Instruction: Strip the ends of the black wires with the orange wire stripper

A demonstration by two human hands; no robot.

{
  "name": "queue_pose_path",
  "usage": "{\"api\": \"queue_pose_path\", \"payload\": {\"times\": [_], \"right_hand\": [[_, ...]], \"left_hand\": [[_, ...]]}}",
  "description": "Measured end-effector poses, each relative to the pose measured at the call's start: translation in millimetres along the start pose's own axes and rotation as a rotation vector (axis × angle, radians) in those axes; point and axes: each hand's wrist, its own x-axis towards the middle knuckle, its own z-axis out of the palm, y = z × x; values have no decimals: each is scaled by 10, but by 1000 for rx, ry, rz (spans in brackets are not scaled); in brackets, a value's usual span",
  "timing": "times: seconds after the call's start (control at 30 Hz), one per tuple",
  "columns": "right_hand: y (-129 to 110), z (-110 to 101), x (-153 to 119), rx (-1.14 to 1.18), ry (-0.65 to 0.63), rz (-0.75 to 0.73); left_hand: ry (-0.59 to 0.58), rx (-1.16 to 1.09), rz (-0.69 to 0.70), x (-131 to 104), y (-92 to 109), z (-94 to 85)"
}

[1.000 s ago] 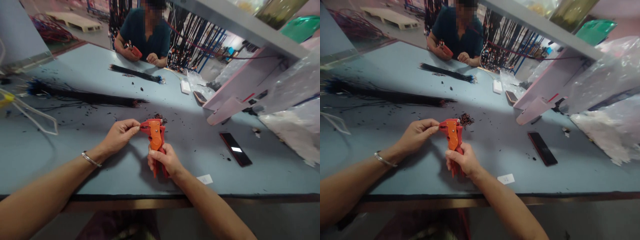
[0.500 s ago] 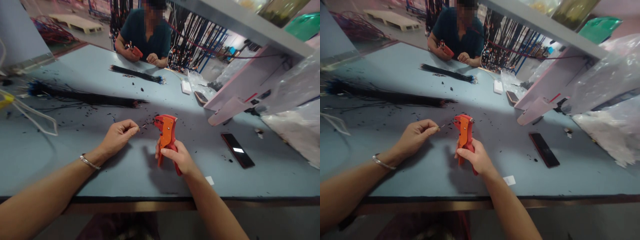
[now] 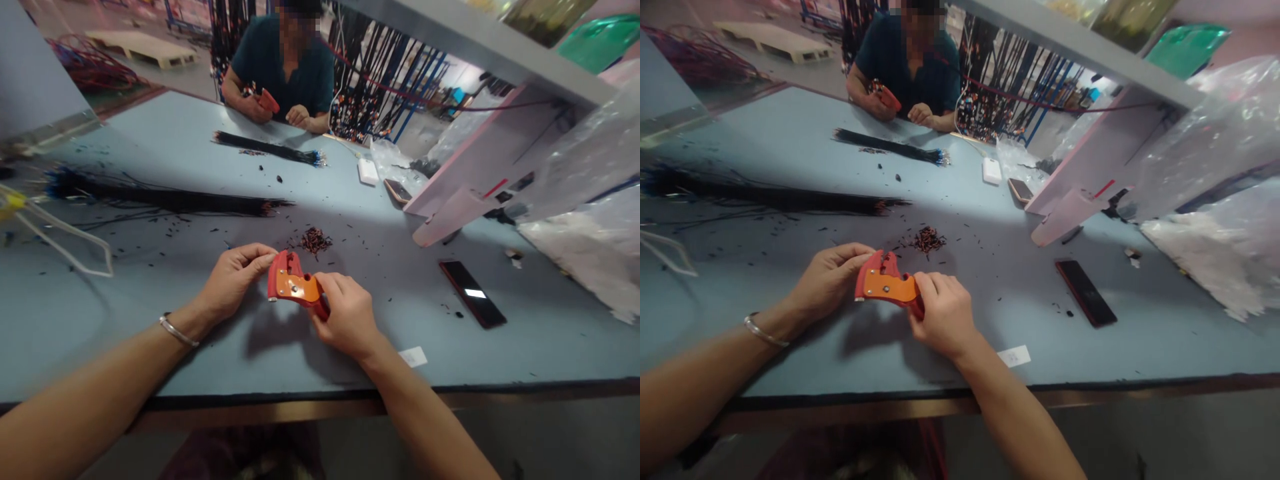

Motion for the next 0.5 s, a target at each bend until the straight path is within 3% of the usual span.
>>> {"api": "queue_pose_path", "payload": {"times": [0.2,0.5], "right_hand": [[-15,48,15,-53,36,-63],[-8,63,9,-63,25,-67]], "left_hand": [[-45,-119,-51,-10,-6,11],[11,-126,-34,1,-18,12]]}}
